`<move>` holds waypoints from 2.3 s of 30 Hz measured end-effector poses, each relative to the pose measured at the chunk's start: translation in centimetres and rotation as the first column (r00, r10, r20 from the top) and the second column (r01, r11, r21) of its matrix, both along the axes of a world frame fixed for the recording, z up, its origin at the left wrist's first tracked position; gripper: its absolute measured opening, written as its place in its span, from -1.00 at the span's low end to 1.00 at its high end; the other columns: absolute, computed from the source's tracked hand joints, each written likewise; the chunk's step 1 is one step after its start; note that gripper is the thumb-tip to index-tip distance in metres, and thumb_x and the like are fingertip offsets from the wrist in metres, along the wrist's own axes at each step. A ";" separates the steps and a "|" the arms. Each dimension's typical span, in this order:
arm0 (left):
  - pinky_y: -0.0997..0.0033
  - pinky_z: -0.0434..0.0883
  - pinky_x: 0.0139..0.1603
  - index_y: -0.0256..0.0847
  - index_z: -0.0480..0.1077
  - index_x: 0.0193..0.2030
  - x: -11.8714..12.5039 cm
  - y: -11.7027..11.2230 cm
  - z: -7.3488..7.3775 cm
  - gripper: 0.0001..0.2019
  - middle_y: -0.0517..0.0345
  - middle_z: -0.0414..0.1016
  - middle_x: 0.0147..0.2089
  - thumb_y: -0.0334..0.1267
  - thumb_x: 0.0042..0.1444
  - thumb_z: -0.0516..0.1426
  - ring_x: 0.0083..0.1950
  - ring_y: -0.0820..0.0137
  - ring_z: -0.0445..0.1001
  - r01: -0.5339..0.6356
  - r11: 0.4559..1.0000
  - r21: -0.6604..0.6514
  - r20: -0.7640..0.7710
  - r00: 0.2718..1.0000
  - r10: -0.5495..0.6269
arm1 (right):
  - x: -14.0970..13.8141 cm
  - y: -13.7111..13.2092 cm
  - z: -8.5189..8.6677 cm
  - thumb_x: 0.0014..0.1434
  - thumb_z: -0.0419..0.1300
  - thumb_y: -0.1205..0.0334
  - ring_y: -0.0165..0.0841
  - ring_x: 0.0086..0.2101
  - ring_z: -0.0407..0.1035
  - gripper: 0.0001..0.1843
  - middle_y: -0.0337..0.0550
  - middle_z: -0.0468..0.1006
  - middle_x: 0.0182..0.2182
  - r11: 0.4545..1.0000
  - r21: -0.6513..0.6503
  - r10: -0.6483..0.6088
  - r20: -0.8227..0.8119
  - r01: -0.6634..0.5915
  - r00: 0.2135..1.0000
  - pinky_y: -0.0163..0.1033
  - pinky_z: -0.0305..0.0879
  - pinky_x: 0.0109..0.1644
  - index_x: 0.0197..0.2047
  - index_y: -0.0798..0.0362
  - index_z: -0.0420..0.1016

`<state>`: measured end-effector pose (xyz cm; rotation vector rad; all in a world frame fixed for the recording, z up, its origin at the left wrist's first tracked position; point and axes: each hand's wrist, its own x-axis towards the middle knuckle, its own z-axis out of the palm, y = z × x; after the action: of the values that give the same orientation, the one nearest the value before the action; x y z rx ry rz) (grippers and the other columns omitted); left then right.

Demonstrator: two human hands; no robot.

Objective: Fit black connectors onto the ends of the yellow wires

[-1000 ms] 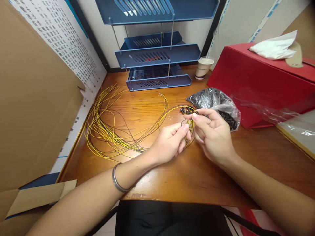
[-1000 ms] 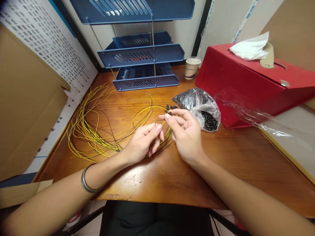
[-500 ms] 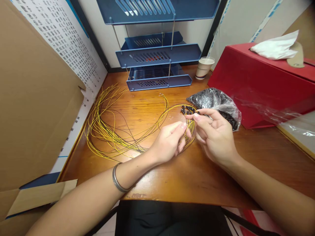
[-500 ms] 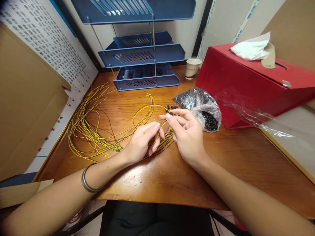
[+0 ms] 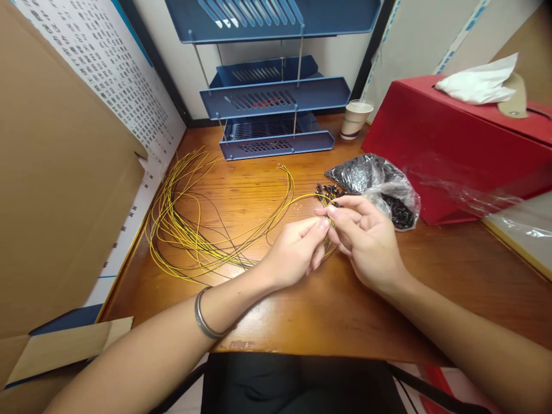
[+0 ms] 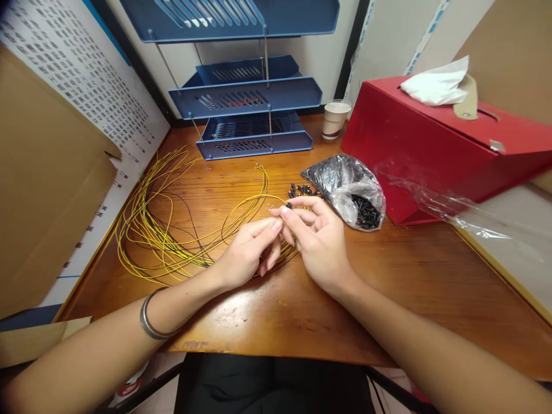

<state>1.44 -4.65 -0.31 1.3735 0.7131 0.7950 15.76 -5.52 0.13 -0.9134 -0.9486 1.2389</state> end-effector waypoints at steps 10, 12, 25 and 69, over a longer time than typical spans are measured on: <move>0.61 0.17 -0.61 -0.25 0.30 -0.35 0.1 -0.2 0.0 -0.64 0.36 0.23 -0.67 -0.04 0.39 -0.02 -0.69 0.60 0.16 0.016 1.000 0.004 0.005 1.000 -0.016 | 0.1 0.2 -0.1 0.11 0.43 0.16 -0.63 -0.71 0.05 -0.69 -0.23 0.61 -0.43 1.000 -0.008 -0.022 0.023 0.022 0.999 -0.43 0.02 -0.66 -0.19 0.03 0.41; 0.61 0.17 -0.61 -0.24 0.28 -0.36 0.1 -0.2 0.1 -0.63 0.36 0.24 -0.66 -0.03 0.38 -0.02 -0.69 0.60 0.17 0.007 1.000 0.005 -0.001 1.000 -0.007 | 0.0 0.1 -0.1 0.10 0.44 0.15 -0.62 -0.69 0.09 -0.68 -0.21 0.62 -0.41 1.000 -0.020 -0.010 0.024 0.010 1.000 -0.43 0.06 -0.64 -0.20 0.03 0.41; 0.61 0.11 -0.63 -0.24 0.33 -0.28 0.1 0.0 0.2 -0.68 0.40 0.17 -0.70 -0.04 0.38 -0.01 -0.70 0.59 0.11 -0.020 1.000 -0.005 0.010 1.000 0.020 | 0.0 -0.1 0.4 0.05 0.46 0.11 -0.57 -0.67 0.13 -0.65 -0.18 0.63 -0.41 0.999 -0.015 -0.038 0.046 0.039 0.998 -0.43 0.05 -0.65 -0.22 0.02 0.40; 0.60 0.12 -0.61 -0.26 0.37 -0.23 0.0 0.0 0.4 -0.71 0.39 0.18 -0.69 -0.10 0.38 0.00 -0.67 0.58 0.11 -0.015 1.000 0.022 0.016 1.000 0.015 | 0.3 -0.4 0.5 0.12 0.41 0.16 -0.63 -0.72 -0.07 -0.73 -0.17 0.62 -0.39 0.999 -0.001 -0.047 0.045 0.047 0.998 -0.42 -0.15 -0.70 -0.20 0.02 0.43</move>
<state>1.43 -4.69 0.08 1.3819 0.7046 0.8277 16.11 -5.89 0.61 -0.9633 -0.9560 1.1837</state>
